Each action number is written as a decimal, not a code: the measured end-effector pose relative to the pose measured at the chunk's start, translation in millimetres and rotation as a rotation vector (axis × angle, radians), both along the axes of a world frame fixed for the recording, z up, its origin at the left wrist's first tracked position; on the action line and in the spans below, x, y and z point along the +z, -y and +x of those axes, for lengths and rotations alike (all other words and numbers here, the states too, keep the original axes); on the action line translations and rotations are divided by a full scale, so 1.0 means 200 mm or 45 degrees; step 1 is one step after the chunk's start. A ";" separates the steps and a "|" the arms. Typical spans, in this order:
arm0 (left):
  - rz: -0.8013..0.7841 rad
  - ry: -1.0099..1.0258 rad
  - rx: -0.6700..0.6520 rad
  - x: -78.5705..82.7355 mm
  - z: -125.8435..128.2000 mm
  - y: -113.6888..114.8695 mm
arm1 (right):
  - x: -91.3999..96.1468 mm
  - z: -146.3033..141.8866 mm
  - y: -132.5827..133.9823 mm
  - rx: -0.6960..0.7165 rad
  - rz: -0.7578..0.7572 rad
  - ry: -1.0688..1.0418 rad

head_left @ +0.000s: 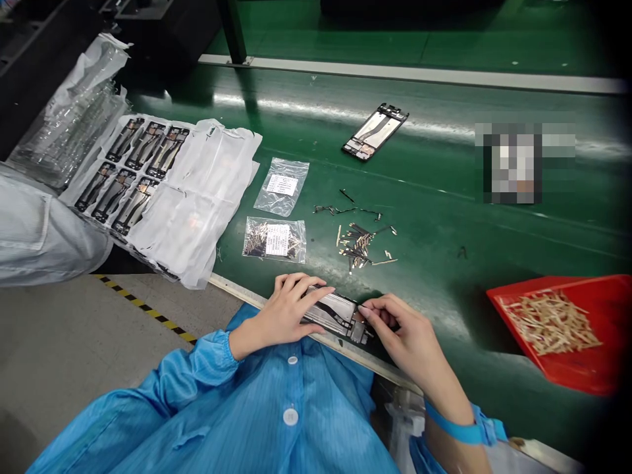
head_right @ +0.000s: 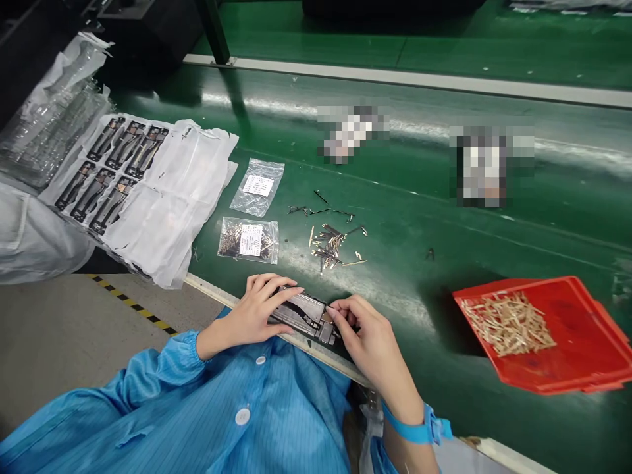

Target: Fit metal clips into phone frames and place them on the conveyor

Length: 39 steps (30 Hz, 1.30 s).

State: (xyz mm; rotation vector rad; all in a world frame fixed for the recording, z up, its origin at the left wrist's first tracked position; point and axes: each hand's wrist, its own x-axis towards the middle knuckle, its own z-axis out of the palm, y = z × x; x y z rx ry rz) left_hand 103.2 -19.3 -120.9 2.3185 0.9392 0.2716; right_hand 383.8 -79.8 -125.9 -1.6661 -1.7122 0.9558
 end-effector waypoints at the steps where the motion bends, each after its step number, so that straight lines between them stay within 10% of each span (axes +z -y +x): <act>1: -0.002 0.000 -0.001 0.00 0.00 0.00 | 0.00 0.00 0.00 0.005 -0.002 0.006; 35: -0.023 0.136 -0.120 -0.01 0.02 -0.07 | -0.04 -0.08 0.05 -0.156 0.318 0.205; 39: -0.009 0.322 -0.223 0.01 0.02 -0.12 | 0.02 -0.08 0.10 -0.216 0.035 -0.063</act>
